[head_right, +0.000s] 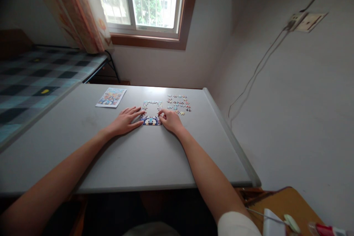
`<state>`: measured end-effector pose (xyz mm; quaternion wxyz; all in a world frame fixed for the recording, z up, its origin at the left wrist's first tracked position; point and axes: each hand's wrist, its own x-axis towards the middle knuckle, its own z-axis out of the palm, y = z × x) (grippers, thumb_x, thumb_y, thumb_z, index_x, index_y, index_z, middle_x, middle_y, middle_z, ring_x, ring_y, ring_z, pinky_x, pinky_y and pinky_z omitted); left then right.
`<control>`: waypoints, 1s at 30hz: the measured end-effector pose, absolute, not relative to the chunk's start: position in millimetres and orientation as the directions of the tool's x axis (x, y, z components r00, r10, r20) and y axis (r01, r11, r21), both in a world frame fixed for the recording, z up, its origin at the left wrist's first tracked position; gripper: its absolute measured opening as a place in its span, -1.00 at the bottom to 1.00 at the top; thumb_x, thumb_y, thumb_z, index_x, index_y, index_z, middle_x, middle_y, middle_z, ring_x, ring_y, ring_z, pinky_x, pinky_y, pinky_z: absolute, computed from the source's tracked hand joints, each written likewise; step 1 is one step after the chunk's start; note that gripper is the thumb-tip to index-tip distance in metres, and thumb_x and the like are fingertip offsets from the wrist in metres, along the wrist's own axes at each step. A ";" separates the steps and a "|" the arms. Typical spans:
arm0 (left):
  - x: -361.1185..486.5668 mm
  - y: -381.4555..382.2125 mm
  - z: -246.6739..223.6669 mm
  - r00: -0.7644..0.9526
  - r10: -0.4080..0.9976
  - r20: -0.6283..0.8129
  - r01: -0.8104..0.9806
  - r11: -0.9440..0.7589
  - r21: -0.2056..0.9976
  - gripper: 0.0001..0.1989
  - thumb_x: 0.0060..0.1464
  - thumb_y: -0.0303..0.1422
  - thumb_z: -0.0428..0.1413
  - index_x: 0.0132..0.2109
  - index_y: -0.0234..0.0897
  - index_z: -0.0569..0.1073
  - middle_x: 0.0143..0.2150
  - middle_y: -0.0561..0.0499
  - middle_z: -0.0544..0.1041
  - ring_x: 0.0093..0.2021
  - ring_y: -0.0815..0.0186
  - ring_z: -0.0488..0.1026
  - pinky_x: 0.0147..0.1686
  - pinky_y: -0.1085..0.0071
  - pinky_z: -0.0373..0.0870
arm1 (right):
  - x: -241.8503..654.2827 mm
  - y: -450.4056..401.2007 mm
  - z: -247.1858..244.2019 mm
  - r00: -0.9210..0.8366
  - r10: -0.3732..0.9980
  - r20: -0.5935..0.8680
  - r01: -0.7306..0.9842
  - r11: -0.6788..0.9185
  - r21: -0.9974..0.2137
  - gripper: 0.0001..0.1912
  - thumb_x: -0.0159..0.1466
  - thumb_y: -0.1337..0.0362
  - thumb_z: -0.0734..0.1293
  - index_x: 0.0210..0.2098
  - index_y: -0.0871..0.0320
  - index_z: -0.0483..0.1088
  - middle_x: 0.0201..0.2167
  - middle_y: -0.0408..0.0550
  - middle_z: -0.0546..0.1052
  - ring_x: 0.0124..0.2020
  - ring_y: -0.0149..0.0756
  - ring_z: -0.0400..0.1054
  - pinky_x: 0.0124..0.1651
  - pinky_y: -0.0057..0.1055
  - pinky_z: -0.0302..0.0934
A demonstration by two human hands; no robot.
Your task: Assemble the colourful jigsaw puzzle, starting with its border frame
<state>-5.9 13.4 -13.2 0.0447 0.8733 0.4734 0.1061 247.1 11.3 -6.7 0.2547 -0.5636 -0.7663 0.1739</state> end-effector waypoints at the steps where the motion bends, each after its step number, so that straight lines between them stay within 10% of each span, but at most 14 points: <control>1: -5.9 13.4 -13.3 0.529 0.836 0.144 0.818 -0.548 0.177 -0.41 0.23 0.06 -0.18 0.30 -0.03 0.22 0.38 0.03 0.11 0.37 0.10 0.00 0.30 0.11 -0.09 | 247.2 11.2 -6.7 -0.235 0.952 0.196 0.775 0.305 -0.553 -0.82 0.18 0.32 0.27 -0.25 0.11 0.48 -0.54 -0.20 0.43 -0.47 -0.41 0.26 -0.33 -0.50 0.06; 30: -6.4 13.2 -14.2 0.528 0.836 0.149 0.815 -0.548 0.186 -0.41 0.23 0.07 -0.19 0.31 -0.02 0.21 0.39 0.03 0.10 0.38 0.11 -0.02 0.30 0.10 -0.09 | 247.3 10.6 -5.5 -0.239 0.953 0.186 0.779 0.303 -0.549 -0.82 0.19 0.30 0.26 -0.24 0.10 0.48 -0.53 -0.18 0.43 -0.45 -0.39 0.27 -0.33 -0.50 0.07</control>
